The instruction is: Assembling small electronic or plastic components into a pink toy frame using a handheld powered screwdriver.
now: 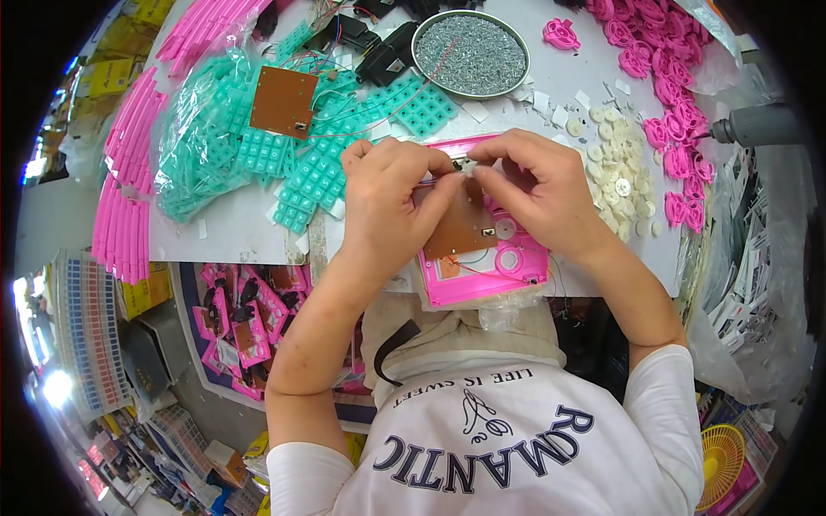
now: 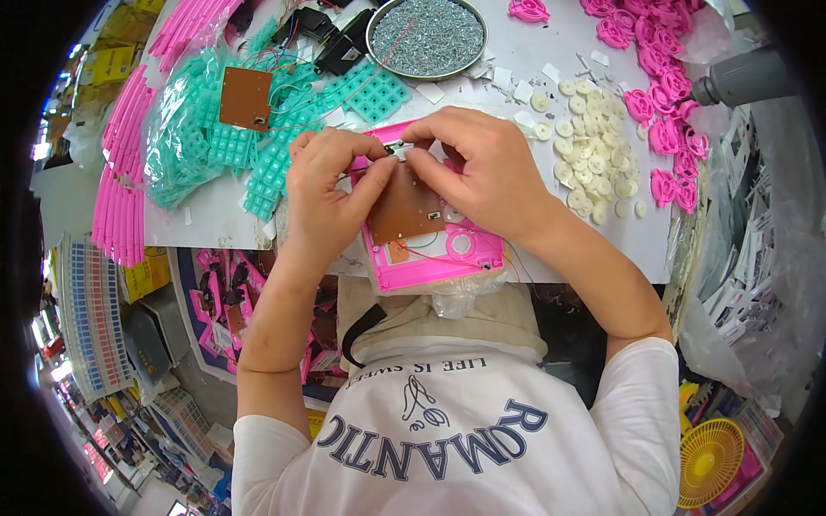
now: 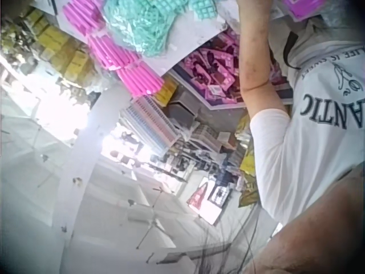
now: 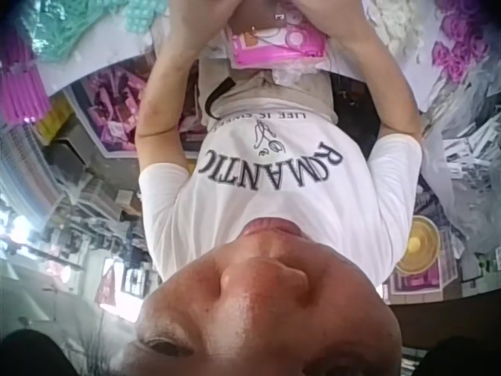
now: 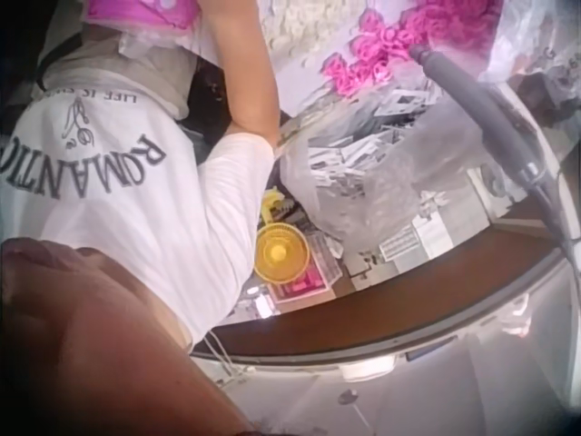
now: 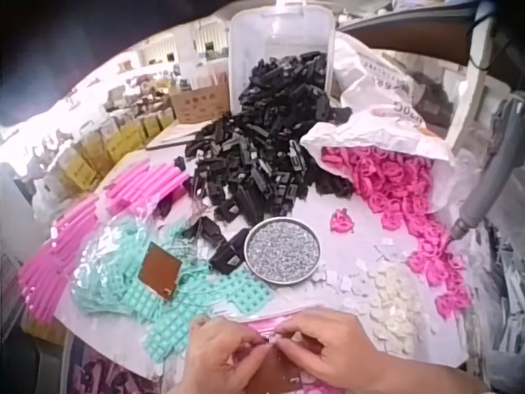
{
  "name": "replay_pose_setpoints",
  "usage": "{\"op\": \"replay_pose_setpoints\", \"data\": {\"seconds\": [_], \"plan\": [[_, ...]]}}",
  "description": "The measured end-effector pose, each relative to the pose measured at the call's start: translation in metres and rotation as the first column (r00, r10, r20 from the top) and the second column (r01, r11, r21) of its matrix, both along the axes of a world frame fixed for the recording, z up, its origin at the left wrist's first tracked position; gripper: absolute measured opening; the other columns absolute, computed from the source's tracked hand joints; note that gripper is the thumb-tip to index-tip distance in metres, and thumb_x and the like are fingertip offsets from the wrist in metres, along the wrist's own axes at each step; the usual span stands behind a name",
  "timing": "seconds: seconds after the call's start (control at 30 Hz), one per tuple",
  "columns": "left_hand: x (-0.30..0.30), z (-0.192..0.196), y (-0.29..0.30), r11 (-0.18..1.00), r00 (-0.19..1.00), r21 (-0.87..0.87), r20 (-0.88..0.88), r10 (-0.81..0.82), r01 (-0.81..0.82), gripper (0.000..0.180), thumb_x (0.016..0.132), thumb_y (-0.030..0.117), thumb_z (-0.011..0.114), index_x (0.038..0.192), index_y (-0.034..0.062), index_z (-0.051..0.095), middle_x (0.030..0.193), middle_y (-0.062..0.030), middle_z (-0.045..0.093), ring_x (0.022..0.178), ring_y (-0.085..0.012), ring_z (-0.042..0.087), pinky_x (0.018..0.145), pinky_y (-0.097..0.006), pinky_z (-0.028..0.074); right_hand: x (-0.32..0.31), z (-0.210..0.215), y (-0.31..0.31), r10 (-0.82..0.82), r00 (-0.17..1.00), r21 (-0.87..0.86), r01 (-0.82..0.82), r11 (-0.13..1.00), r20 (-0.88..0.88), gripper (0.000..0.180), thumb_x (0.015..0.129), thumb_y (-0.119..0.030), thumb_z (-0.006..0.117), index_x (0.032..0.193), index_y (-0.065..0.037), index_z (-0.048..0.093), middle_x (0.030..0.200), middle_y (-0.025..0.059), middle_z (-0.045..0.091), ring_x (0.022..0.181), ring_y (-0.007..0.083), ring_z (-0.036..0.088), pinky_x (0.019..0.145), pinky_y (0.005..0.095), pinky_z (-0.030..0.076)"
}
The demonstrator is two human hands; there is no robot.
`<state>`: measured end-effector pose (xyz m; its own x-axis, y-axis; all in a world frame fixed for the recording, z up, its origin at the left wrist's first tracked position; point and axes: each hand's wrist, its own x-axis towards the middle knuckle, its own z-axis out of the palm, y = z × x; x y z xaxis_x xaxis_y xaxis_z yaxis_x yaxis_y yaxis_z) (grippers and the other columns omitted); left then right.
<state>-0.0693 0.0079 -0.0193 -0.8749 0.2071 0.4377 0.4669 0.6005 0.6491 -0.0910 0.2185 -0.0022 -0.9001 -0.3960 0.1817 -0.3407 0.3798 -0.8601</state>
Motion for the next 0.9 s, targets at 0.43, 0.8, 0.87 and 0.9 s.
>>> {"op": "replay_pose_setpoints", "data": {"seconds": [0.43,0.8,0.87,0.9], "plan": [[0.004,-0.002,0.000,0.996,0.992,0.000,-0.081,-0.093,0.093,0.011,0.081,0.006,0.079,0.089,0.0111,0.073,0.082,0.0003,0.070,0.071,-0.0162,0.060,0.080,-0.036,0.035,-0.001,0.009,0.028,-0.109,0.991,0.099,0.116,0.988,-0.074,0.041,0.085,-0.003,0.066,0.126,-0.009,0.069,0.107,0.0104,0.067,0.082,0.0267,0.066,0.072,0.0335,0.054],[0.017,0.005,-0.003,0.971,0.969,0.189,0.225,0.101,-0.145,0.011,0.082,0.008,0.079,0.091,0.0051,0.074,0.077,-0.0044,0.071,0.071,-0.0166,0.062,0.078,-0.033,0.046,-0.219,-0.043,0.003,-0.280,0.867,0.139,0.364,0.921,-0.412,0.037,0.085,-0.028,0.076,0.116,-0.008,0.071,0.098,0.0136,0.070,0.093,0.0368,0.066,0.084,0.0443,0.054],[0.017,-0.008,-0.004,0.959,0.982,0.241,0.147,0.114,-0.148,0.010,0.083,0.013,0.076,0.089,0.0055,0.073,0.074,-0.0079,0.070,0.069,-0.0226,0.067,0.085,-0.039,0.044,-0.243,-0.030,-0.035,-0.233,0.853,0.136,0.329,0.934,-0.466,0.059,0.080,-0.043,0.082,0.124,-0.008,0.066,0.105,0.0203,0.071,0.095,0.0397,0.069,0.082,0.0438,0.055],[0.018,-0.010,-0.002,0.949,0.978,0.264,0.163,0.129,-0.170,0.013,0.083,0.016,0.074,0.090,0.0051,0.072,0.078,-0.0112,0.071,0.072,-0.0277,0.068,0.087,-0.043,0.045,-0.252,-0.023,-0.041,-0.082,0.806,0.224,0.259,0.939,-0.587,0.064,0.080,-0.042,0.082,0.130,-0.007,0.062,0.113,0.0206,0.071,0.104,0.0374,0.070,0.086,0.0420,0.055]]}}
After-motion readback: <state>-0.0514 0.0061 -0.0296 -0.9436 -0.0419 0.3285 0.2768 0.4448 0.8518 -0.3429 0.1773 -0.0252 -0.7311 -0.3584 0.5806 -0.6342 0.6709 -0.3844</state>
